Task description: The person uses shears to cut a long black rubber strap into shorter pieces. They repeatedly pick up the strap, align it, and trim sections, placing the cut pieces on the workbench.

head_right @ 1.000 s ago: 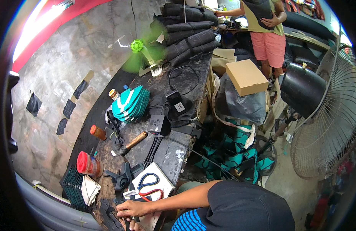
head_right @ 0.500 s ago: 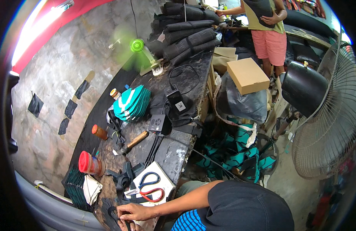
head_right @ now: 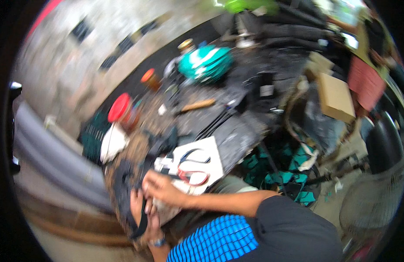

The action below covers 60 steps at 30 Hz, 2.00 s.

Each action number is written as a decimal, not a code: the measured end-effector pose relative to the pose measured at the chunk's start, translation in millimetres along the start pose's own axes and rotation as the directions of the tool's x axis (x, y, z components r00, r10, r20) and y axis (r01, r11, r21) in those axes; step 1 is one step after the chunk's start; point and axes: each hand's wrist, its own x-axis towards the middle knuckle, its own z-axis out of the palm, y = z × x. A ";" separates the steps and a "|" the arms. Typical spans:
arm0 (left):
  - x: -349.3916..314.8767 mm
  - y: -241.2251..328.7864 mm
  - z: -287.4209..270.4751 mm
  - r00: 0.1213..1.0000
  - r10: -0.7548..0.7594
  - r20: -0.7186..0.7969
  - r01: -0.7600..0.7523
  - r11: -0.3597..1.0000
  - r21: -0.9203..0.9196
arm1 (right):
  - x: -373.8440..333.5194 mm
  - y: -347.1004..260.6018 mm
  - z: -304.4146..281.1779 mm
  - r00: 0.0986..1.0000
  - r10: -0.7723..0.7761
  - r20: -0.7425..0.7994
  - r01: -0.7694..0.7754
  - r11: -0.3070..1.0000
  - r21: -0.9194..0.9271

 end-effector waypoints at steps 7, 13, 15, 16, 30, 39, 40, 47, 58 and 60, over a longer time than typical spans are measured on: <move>7.9 1.0 8.0 0.995 0.066 0.069 -0.057 0.990 -0.127 | -3.7 -24.0 -7.1 0.972 0.228 0.063 -0.236 0.935 0.265; 3.4 2.7 9.6 0.992 0.109 0.055 -0.100 0.984 -0.149 | 0.6 -33.6 1.3 0.953 0.294 0.070 -0.302 0.930 0.208; 3.3 1.0 6.6 0.993 0.114 0.042 -0.108 0.987 -0.119 | 0.3 -31.7 3.4 0.958 0.277 0.070 -0.285 0.940 0.185; 4.3 0.2 4.3 0.991 0.120 0.060 -0.111 0.986 -0.128 | -0.1 -29.7 3.8 0.957 0.284 0.062 -0.291 0.939 0.183; 11.0 -3.2 -0.4 0.979 0.200 0.035 -0.202 0.953 0.225 | 4.3 1.2 8.2 0.977 0.197 0.083 -0.208 0.965 0.159; -5.5 3.3 8.1 0.990 0.121 -0.072 -0.080 0.903 0.423 | 4.4 12.1 1.7 0.992 0.087 0.096 -0.095 0.992 0.082; -5.6 4.8 9.5 0.993 0.103 -0.062 -0.068 0.907 0.417 | 4.0 9.9 1.9 0.987 0.118 0.105 -0.130 0.984 0.118; -7.5 6.5 3.7 0.996 0.046 -0.072 -0.010 0.903 0.429 | 0.9 6.3 4.6 0.992 0.101 0.080 -0.108 0.990 0.095; -15.4 5.8 11.6 0.992 0.108 -0.065 -0.085 0.952 0.294 | 1.3 3.4 7.3 0.988 0.143 0.056 -0.147 0.986 0.084; -15.0 5.6 10.0 0.990 0.127 -0.057 -0.105 0.949 0.296 | 0.5 4.5 6.4 0.973 0.218 0.069 -0.227 0.960 0.164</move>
